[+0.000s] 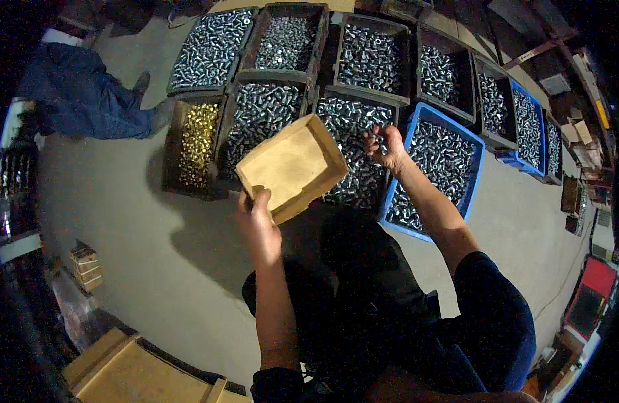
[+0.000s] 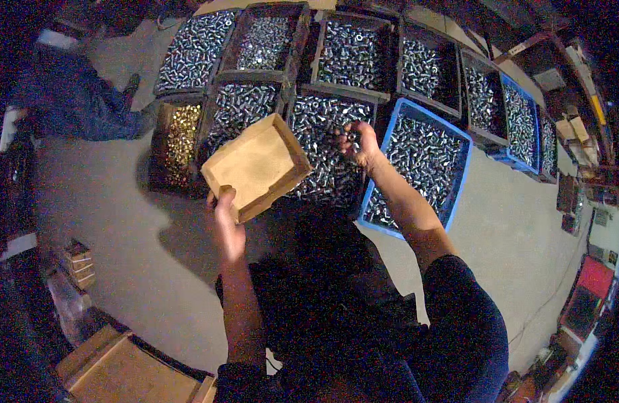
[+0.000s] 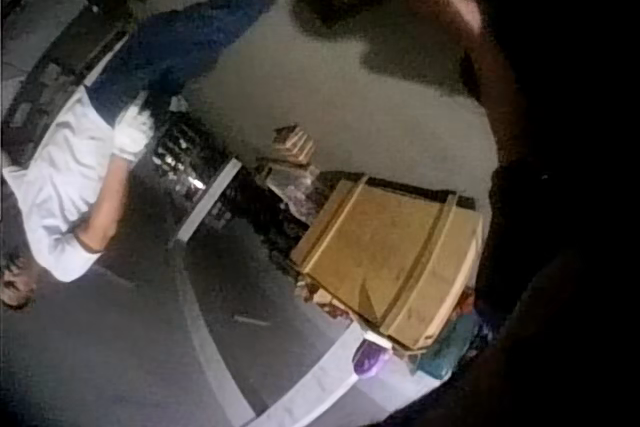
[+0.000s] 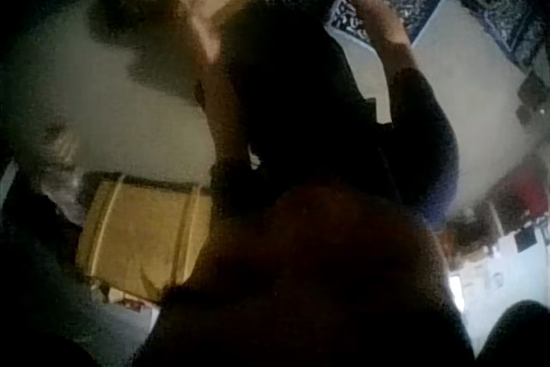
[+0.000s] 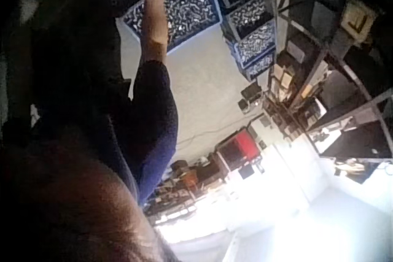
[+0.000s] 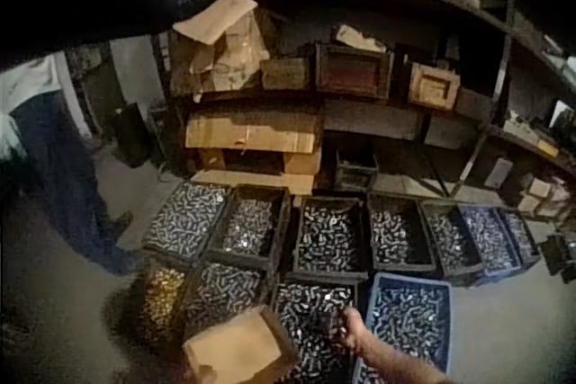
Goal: The person picks up a small cardboard box and sorts metallic fasteners from a large blue bin into the box. The person handles the fasteners by hand, picking them up from the bin and placing them into the box one by one.
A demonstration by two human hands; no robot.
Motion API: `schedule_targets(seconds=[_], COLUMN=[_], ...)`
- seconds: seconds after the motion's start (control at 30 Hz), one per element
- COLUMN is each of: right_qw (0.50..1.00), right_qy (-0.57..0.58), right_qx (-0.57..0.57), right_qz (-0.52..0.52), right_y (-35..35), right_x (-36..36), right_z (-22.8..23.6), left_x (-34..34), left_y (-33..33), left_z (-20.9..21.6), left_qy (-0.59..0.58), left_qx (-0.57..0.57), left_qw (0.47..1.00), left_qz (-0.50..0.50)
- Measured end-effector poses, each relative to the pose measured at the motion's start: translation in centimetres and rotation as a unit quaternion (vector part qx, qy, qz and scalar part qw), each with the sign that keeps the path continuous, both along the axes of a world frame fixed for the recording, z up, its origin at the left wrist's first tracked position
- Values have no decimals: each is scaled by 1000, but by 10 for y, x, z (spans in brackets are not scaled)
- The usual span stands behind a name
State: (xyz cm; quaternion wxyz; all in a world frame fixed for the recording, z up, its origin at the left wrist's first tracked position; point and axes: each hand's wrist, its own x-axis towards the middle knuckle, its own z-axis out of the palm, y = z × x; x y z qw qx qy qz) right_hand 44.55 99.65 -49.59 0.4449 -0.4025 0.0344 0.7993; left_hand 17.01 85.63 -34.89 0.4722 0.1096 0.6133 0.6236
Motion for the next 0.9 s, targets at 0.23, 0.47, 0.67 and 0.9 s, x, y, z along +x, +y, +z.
schedule_targets(seconds=[0.23,0.47,0.67,0.9], right_qw=[963,748,824,649], right_qy=[-171,-489,-356,-398], right_qx=[125,370,381,539], right_qz=[166,253,220,361], right_y=[0,16,4,-52], right_x=[2,48,-16,-72], right_z=[28,-53,67,111], left_x=[9,21,21,34], left_y=[-7,-3,-15,-13], left_z=[-31,-35,-27,-49], left_qy=[19,35,3,-43], left_qx=[34,26,-21,-61], left_qw=[996,995,999,991], left_qz=[-84,-95,-42,-107])
